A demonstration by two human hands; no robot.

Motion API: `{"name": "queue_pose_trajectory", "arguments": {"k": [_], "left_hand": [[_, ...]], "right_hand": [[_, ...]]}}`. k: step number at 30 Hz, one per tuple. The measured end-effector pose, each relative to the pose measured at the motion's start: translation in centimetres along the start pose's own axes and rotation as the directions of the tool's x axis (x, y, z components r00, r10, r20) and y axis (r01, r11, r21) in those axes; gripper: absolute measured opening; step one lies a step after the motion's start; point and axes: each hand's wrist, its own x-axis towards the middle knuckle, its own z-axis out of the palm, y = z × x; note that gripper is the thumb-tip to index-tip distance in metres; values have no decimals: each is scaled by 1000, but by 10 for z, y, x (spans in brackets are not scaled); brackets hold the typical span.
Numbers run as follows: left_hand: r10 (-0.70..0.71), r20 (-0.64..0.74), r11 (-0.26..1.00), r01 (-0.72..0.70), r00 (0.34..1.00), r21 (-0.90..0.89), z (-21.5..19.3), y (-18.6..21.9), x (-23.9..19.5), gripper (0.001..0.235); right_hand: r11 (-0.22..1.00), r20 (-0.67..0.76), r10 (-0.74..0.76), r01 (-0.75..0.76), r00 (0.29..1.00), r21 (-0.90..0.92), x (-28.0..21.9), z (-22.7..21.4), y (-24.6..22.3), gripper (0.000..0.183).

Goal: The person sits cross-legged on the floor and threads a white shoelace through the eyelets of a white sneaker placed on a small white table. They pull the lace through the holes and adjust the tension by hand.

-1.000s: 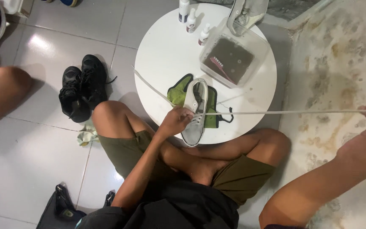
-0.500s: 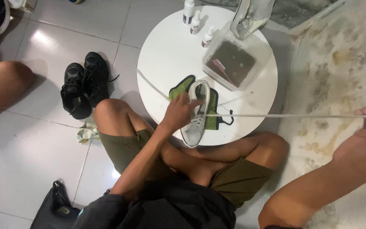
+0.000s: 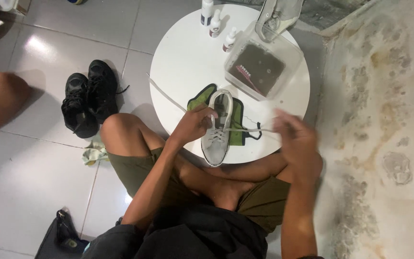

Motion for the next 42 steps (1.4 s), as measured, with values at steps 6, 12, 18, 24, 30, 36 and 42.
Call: {"name": "queue_pose_trajectory", "arguments": {"k": [6,12,18,24,30,36,42], "left_hand": [[-27,-49,992,21,998,-124,0,0,-9,36],[-24,-146,976,-8,989,-219,0,7,-16,45],[-43,-150,974,8,988,-225,2,3,-16,38],[-143,-177,959,92,974,-267,4,-1,-21,42],[-219,-184,936,154,958,-316,17,-8,-23,36],[-225,-209,943,159,952,-292,22,-13,-24,33],[-212,-209,948,149,955,-280,17,-4,-22,26]], "right_hand": [[994,167,83,-70,983,-81,-9,91,50,14],[977,257,42,15,965,-215,-1,133,75,13],[952,383,-37,149,923,-267,7,150,92,13],[960,405,-105,199,908,-199,6,145,95,16],[978,354,-68,132,933,-162,0,144,102,16],[976,270,-88,137,959,-168,-6,153,109,14],[994,268,-20,49,963,-102,-7,155,112,15]]}}
